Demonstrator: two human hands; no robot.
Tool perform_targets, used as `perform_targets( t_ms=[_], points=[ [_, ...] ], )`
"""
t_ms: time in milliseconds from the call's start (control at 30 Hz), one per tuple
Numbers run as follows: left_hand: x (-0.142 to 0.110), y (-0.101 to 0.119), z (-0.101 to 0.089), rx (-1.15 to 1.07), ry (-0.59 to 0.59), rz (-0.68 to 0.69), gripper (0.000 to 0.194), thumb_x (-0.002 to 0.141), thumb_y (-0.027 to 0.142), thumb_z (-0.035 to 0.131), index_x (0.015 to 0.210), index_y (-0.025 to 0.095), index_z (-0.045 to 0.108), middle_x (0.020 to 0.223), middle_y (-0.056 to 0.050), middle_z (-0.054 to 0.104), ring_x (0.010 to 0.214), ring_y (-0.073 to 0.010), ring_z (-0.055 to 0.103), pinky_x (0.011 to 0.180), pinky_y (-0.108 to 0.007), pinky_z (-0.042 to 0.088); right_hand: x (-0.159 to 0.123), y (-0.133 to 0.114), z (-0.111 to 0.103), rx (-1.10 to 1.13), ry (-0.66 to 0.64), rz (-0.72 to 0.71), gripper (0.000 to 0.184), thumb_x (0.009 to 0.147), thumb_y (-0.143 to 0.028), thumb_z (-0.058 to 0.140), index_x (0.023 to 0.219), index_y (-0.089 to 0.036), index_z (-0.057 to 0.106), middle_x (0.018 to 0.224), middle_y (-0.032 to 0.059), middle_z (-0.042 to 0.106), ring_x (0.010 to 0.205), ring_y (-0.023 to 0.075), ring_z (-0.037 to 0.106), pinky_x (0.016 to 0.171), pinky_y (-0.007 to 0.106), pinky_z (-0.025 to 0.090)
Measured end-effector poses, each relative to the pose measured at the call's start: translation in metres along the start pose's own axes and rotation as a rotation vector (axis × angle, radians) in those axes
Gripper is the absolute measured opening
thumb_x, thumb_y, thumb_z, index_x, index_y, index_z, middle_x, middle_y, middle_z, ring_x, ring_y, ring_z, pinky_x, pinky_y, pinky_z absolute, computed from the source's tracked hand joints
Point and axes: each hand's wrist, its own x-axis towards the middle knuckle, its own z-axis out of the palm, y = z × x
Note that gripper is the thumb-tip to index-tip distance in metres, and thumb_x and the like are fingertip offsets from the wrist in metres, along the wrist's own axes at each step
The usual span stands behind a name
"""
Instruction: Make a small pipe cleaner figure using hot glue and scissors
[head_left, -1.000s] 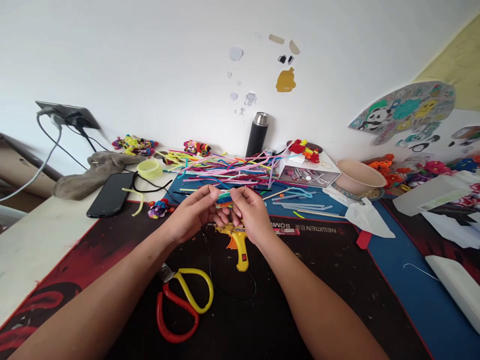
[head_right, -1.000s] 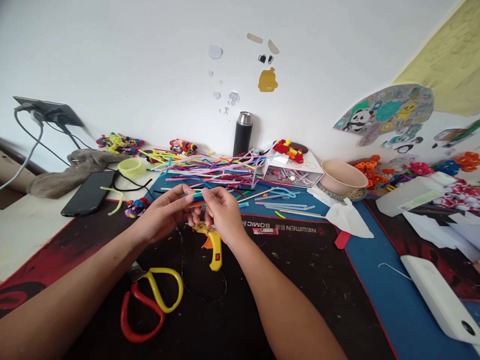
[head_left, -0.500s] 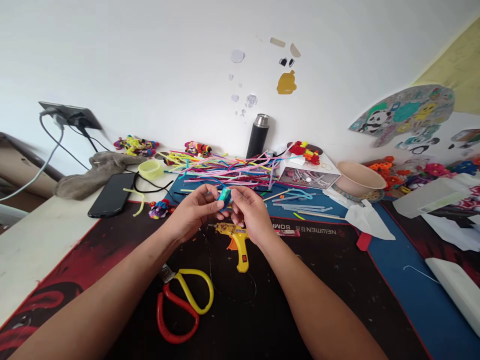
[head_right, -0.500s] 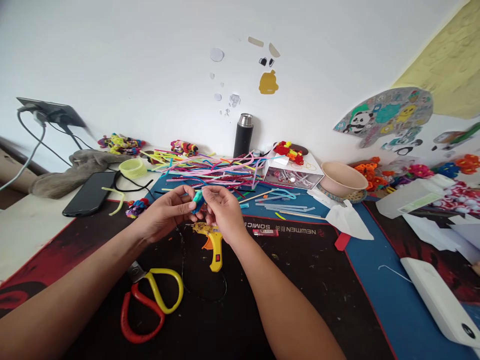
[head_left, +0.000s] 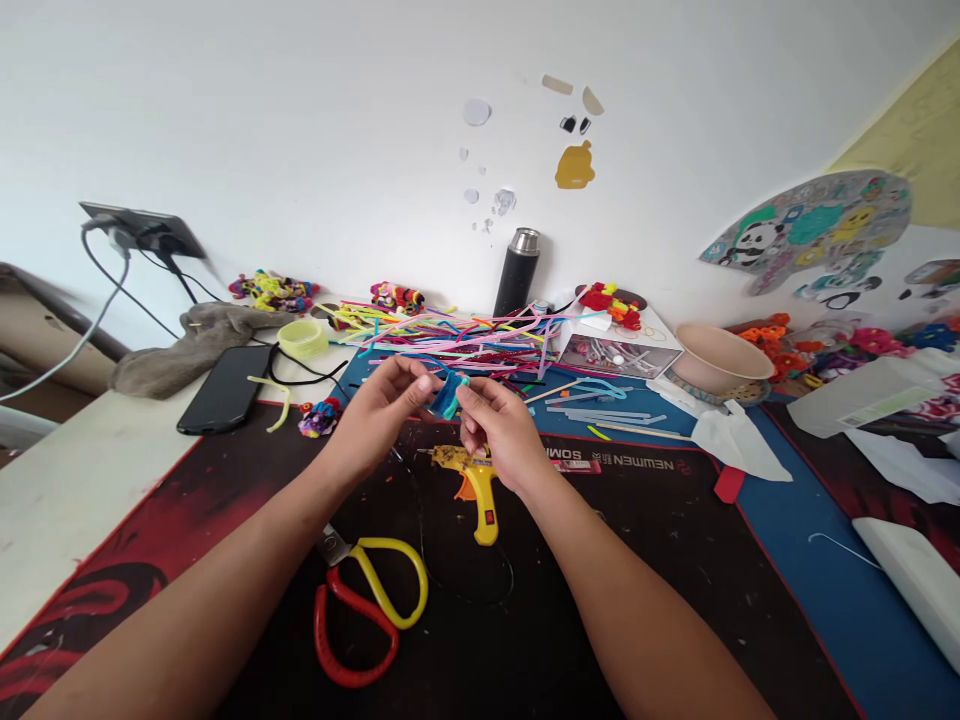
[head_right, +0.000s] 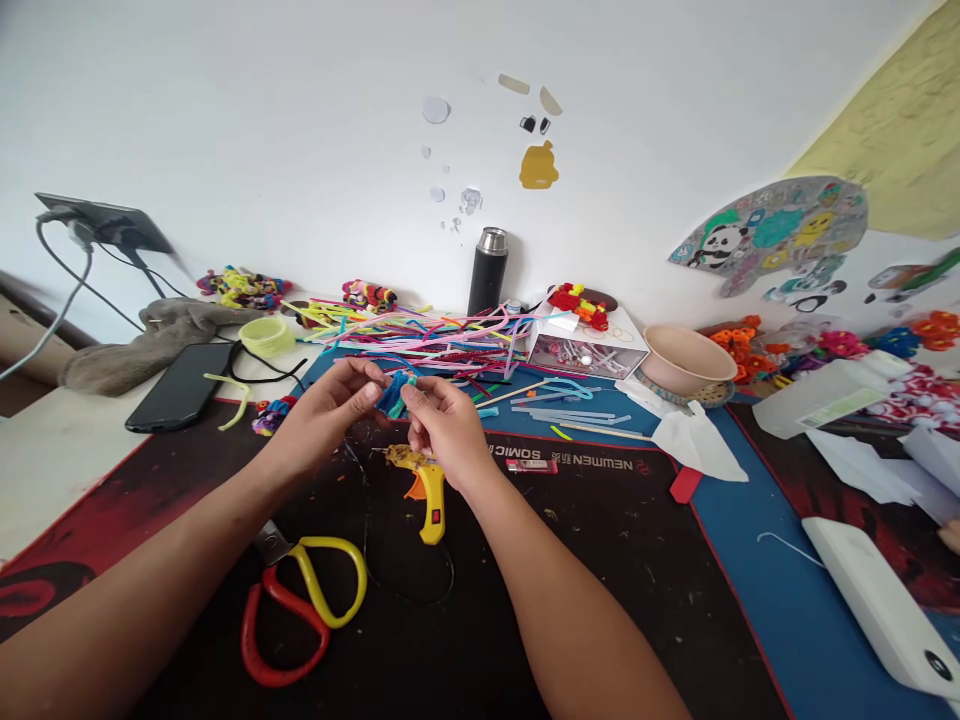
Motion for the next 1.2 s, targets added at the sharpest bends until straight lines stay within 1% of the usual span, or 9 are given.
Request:
perform_targets(
  t_ms=[233,367,467,567,867,933,1033,1100,1200],
  points=[
    [0.024,0.007,-0.052,-0.228,0.397,0.170,0.027,0.084,0.032,0.092,0.082,0.017,0.070,0.077,-0.001,0.070,0.067,-0.0111,0.064,0.062,-0.020,0.053,0.001,-0.007,-0.001,0.042,0.069,-0.011,0.053,0.070,-0.061,0.095,0.088,-0.022,0.063,0.055,-0.0109,0.049,0.039,0.0080,0.048,0.037,0.020,0.022],
    [0.025,0.022,-0.050,-0.243,0.449,0.164,0.030,0.074,0.032,0.098,0.075,0.017,0.072,0.070,0.000,0.072,0.058,-0.0092,0.063,0.051,-0.016,0.047,0.001,-0.008,-0.003,0.043,0.099,0.000,0.052,0.071,-0.059,0.094,0.088,-0.022,0.062,0.056,-0.0103,0.050,0.040,0.0076,0.047,0.038,0.020,0.022],
    [0.020,0.027,-0.034,-0.208,0.414,0.105,0.037,0.063,0.036,0.103,0.070,0.017,0.073,0.067,-0.001,0.072,0.054,-0.0111,0.063,0.047,-0.018,0.047,0.001,-0.005,-0.003,0.040,0.074,0.021,0.051,0.072,-0.059,0.094,0.090,-0.023,0.062,0.057,-0.0102,0.050,0.040,0.0075,0.046,0.038,0.021,0.021],
    [0.014,0.026,-0.021,-0.142,0.329,0.038,0.042,0.063,0.045,0.103,0.071,0.017,0.073,0.067,-0.002,0.072,0.052,-0.0124,0.062,0.047,-0.021,0.048,0.001,-0.003,-0.004,0.041,0.039,0.027,0.050,0.073,-0.058,0.094,0.090,-0.023,0.063,0.057,-0.0101,0.051,0.040,0.0079,0.046,0.038,0.021,0.021],
    [0.006,0.018,-0.011,-0.057,0.109,0.020,0.057,0.090,0.062,0.080,0.063,0.022,0.050,0.050,0.005,0.045,0.045,-0.0116,0.045,0.046,-0.025,0.038,0.001,-0.001,-0.004,0.041,-0.014,0.021,0.045,0.078,-0.056,0.091,0.092,-0.023,0.065,0.058,-0.0094,0.049,0.041,0.0086,0.046,0.039,0.023,0.020],
    [0.005,0.017,-0.010,0.009,0.073,0.000,0.053,0.089,0.063,0.082,0.067,0.021,0.057,0.059,0.003,0.054,0.053,-0.0134,0.052,0.050,-0.025,0.043,0.001,-0.001,-0.004,0.033,-0.029,0.019,0.043,0.080,-0.055,0.090,0.093,-0.023,0.066,0.059,-0.0092,0.049,0.042,0.0087,0.046,0.040,0.023,0.021],
    [0.005,0.015,-0.008,0.048,0.005,-0.064,0.048,0.080,0.065,0.089,0.090,0.021,0.071,0.085,-0.003,0.070,0.077,-0.0189,0.066,0.062,-0.027,0.055,0.000,-0.001,-0.003,0.012,-0.061,0.024,0.040,0.083,-0.054,0.088,0.098,-0.022,0.069,0.060,-0.0089,0.050,0.042,0.0090,0.047,0.041,0.023,0.022],
    [0.004,0.014,-0.007,0.019,-0.046,-0.110,0.052,0.079,0.066,0.090,0.101,0.021,0.074,0.096,-0.004,0.072,0.087,-0.0214,0.068,0.068,-0.030,0.059,-0.001,-0.001,-0.003,0.002,-0.083,0.026,0.041,0.084,-0.054,0.087,0.103,-0.022,0.071,0.060,-0.0090,0.050,0.043,0.0091,0.047,0.041,0.023,0.023],
    [0.004,0.012,-0.006,-0.043,-0.142,-0.154,0.051,0.080,0.063,0.091,0.103,0.021,0.075,0.098,-0.005,0.072,0.087,-0.0207,0.067,0.072,-0.032,0.062,-0.002,-0.001,-0.002,-0.004,-0.101,0.030,0.045,0.083,-0.055,0.088,0.108,-0.021,0.073,0.059,-0.0092,0.051,0.042,0.0090,0.047,0.041,0.023,0.024]
  ],
)
